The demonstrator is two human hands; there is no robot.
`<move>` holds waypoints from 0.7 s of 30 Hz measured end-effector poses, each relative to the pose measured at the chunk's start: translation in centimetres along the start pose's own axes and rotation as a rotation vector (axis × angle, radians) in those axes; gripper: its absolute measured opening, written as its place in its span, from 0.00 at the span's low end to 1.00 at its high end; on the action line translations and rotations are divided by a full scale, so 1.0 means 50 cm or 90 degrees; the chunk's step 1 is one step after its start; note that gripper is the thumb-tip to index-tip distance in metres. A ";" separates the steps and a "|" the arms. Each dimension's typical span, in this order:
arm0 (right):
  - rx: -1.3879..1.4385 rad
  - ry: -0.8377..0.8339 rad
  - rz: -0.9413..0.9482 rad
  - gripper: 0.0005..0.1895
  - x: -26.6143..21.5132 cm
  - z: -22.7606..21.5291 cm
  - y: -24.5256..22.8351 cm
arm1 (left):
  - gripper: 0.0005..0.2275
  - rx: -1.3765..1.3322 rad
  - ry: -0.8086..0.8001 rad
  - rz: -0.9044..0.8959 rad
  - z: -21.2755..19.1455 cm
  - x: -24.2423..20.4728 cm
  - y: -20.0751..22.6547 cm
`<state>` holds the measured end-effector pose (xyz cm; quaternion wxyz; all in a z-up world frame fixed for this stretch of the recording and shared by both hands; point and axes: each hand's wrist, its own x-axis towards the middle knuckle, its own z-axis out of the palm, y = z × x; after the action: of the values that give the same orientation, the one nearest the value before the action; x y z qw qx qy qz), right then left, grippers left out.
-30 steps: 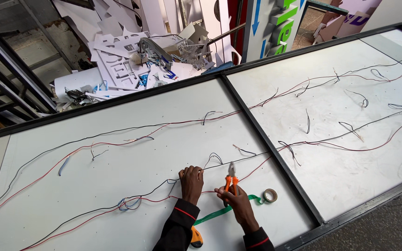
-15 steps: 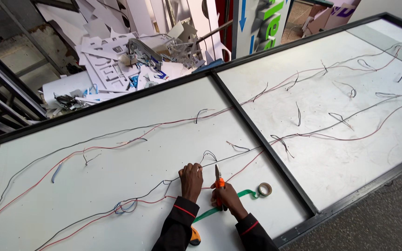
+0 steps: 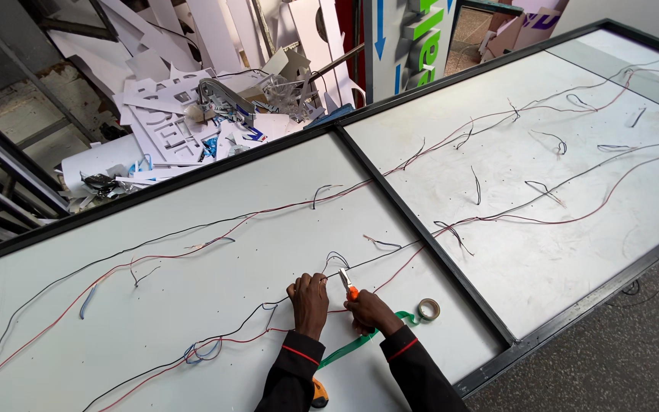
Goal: The person strips the insulation from several colored wires using pliers, twists the exposed strands together, and secures the connections with electrical tape. The work is performed on a flat white surface with multiple wire bundles laid out.
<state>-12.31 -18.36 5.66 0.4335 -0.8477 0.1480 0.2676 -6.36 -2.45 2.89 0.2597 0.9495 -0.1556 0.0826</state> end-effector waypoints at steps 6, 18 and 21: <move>0.054 -0.130 -0.006 0.19 0.007 -0.024 -0.005 | 0.06 0.049 0.016 0.012 0.004 -0.002 -0.001; -0.128 0.010 -0.064 0.32 0.057 -0.009 -0.073 | 0.05 -0.002 0.090 0.044 -0.009 -0.005 0.011; -0.145 0.048 -0.065 0.32 0.059 -0.002 -0.071 | 0.06 -0.207 0.144 -0.017 -0.026 -0.044 0.025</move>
<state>-8.15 -16.44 6.35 0.3417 -0.9073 0.0893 0.2282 -8.92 -2.24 4.04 0.4268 0.8816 -0.1240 0.1588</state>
